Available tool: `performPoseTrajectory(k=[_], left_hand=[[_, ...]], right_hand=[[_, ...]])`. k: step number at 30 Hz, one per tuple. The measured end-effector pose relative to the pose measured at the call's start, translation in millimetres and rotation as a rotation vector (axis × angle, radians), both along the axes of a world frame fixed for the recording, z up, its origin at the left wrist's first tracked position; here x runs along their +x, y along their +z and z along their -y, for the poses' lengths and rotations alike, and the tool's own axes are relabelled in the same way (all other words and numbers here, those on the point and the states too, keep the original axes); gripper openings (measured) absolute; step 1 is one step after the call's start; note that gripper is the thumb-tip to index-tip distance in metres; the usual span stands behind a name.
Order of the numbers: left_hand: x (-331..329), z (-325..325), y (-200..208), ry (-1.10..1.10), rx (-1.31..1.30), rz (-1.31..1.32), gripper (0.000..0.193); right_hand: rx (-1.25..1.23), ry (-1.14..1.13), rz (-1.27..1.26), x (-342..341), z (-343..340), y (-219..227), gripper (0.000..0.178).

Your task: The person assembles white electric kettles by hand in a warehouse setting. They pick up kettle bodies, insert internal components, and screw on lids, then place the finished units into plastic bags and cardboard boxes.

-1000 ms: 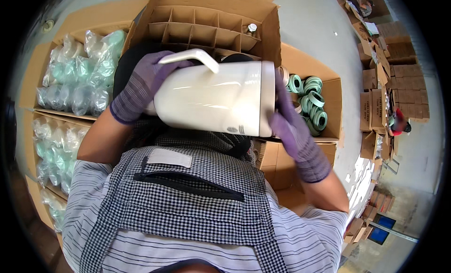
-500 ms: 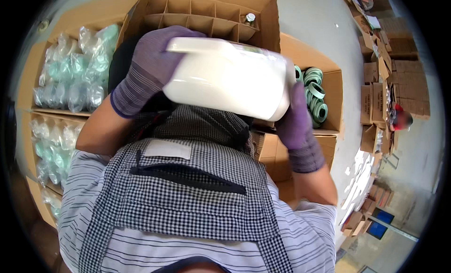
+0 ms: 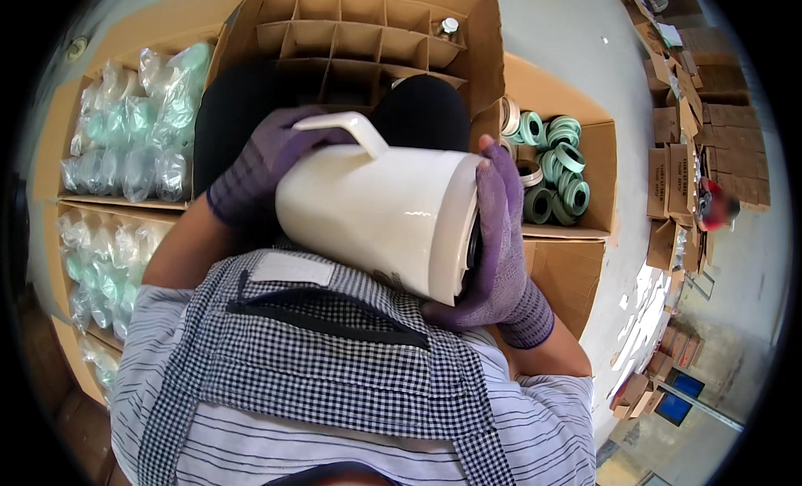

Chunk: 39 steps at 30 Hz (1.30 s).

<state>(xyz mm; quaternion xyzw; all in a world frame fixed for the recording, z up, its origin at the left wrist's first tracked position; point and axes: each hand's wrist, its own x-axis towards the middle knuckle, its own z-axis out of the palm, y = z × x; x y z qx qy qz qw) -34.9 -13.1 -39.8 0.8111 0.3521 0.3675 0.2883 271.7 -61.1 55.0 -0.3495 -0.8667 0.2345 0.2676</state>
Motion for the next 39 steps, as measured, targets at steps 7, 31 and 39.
performPoseTrajectory(k=[7, 31, 39], left_hand=[[-7.0, 29.5, -12.5, 0.201, -0.526, 0.377, 0.028], [-11.4, 16.0, -13.5, 0.185, 0.024, -0.008, 0.031], [-4.4, 31.1, 29.2, 0.460, -0.030, 0.350, 0.023]], right_hand=[[0.032, -0.058, 0.034, -41.1, 12.6, 25.6, 0.124], [0.332, 0.270, 0.478, -12.8, -4.3, 109.6, 0.048], [-0.231, -0.195, 0.180, 19.2, -24.2, 36.6, 0.030]])
